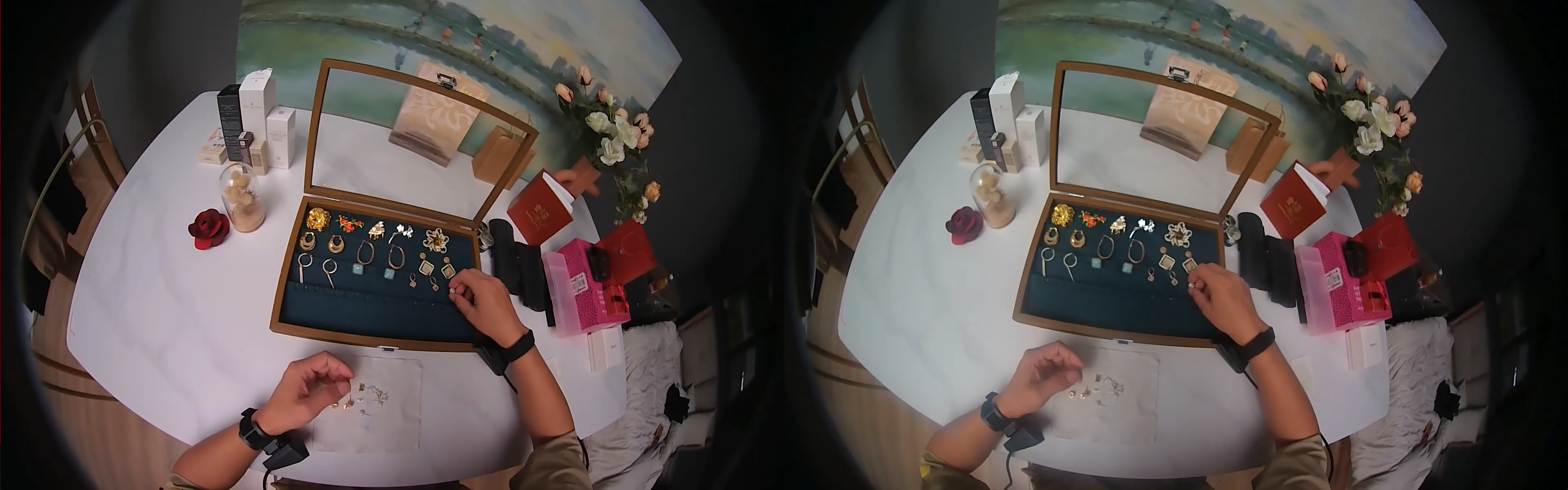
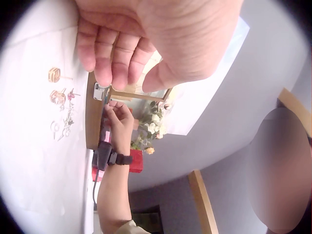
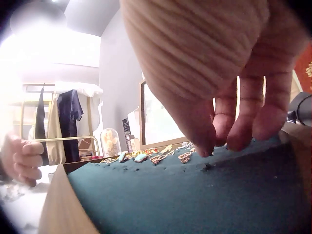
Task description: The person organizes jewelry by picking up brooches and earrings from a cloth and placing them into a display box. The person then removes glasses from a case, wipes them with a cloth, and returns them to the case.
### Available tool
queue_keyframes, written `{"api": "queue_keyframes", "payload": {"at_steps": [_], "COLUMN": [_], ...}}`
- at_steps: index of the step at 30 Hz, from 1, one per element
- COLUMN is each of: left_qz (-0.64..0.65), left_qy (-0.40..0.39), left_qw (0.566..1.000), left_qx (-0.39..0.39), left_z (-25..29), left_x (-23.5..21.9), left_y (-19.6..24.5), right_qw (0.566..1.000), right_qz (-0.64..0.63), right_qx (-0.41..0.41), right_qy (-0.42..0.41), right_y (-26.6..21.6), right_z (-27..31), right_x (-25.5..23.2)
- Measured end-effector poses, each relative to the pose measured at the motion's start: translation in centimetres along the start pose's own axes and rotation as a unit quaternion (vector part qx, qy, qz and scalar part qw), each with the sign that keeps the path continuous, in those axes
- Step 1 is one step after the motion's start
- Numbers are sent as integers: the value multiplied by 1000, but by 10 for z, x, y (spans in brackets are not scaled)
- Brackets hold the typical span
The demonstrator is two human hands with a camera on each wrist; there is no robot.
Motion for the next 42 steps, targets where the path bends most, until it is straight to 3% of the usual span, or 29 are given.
{"api": "queue_keyframes", "payload": {"at_steps": [8, 10, 14, 16, 21, 24, 35, 40, 42], "left_qz": [9, 14, 0, 1, -3, 0, -1, 11, 11], "left_qy": [-2, -3, -3, -4, -3, -1, 2, -1, -2], "left_qw": [1000, 1000, 1000, 1000, 1000, 1000, 1000, 1000, 1000], "left_qx": [-11, -8, -5, -9, -3, 1, -10, -10, -8], "left_z": [1, 1, 1, 1, -1, -2, -3, -2, -2], "left_x": [1, 0, 2, 1, 0, 0, 0, 0, 0], "left_y": [3, 2, 4, 3, 3, 3, 4, 4, 4], "right_qw": [1000, 993, 979, 948, 938, 939, 988, 995, 999], "right_qz": [-2, -111, -199, -313, -345, -344, -122, -44, 7], "right_qx": [-1, 16, 28, 42, 24, 8, -51, -50, -16], "right_qy": [-12, 19, 27, 24, 26, 30, 80, 76, 33], "right_y": [-4, -20, -51, -59, -77, -79, -90, -53, -29], "right_z": [-2, 1, 12, 18, 18, 19, 17, 9, 6], "right_x": [-1, -7, -13, -9, -14, -16, -28, -17, -10]}}
Point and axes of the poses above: each hand's wrist, its own z-axis away from the middle knuckle, its own x-axis out of the palm, y = z × x, the point moved 4 cm from there along -z, towards the middle knuckle, and after that the axes turned 9 degrees about -x, right-handed, at the moved point
